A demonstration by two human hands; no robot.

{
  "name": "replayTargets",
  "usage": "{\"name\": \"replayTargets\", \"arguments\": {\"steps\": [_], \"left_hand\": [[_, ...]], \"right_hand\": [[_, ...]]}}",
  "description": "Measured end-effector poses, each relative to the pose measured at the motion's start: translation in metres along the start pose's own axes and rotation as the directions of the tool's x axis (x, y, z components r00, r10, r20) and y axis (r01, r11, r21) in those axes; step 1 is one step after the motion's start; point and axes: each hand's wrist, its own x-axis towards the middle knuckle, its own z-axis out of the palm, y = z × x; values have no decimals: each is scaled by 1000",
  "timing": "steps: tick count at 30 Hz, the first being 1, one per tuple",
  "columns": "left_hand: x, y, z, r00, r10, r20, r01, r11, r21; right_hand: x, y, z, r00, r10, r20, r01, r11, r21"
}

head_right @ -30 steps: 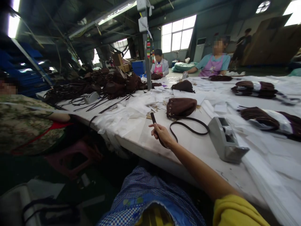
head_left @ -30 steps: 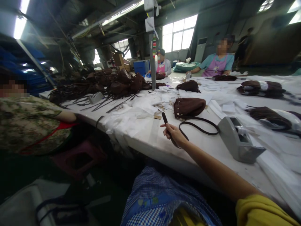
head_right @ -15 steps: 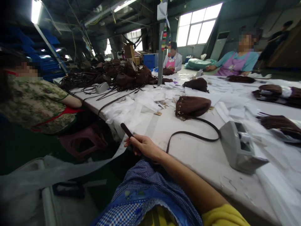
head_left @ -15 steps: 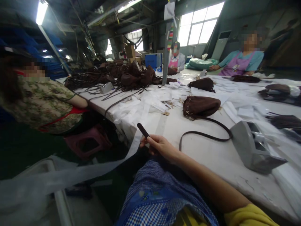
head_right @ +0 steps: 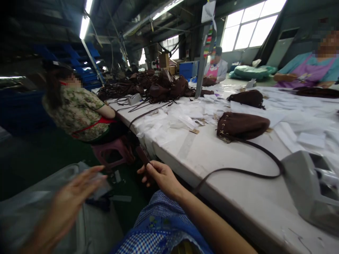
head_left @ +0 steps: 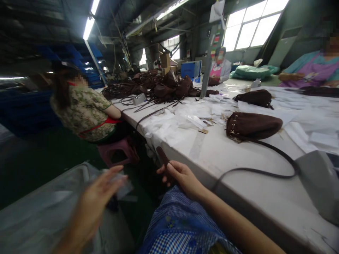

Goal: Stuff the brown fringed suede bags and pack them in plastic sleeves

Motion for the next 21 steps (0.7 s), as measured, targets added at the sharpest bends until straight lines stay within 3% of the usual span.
{"name": "replayTargets", "arguments": {"steps": [3, 5, 8, 11, 14, 18, 21], "left_hand": [[13, -22, 76, 962, 34, 272, 1, 992, -127], [17, -32, 124, 922, 105, 374, -24, 976, -216], [17, -42, 168, 874, 164, 457, -65, 972, -224], [17, -52, 181, 834, 130, 537, -23, 979, -201], [18, -62, 181, 819, 80, 568, 35, 982, -188], [20, -70, 167, 871, 67, 487, 18, 986, -167], [22, -77, 150, 937, 5, 350, 60, 983, -175]], "right_hand": [[-12, 3, 1, 996, -77, -37, 76, 997, -22], [-18, 5, -8, 990, -116, -82, 111, 992, -66], [-23, 9, -29, 972, -94, -216, 77, 993, -87], [-25, 13, -46, 948, -54, -313, 17, 993, -120], [-27, 19, -55, 941, -3, -340, -39, 992, -118], [-28, 29, -62, 896, 153, -417, -171, 985, -6], [-30, 31, -65, 878, 171, -447, -156, 985, 69]]}}
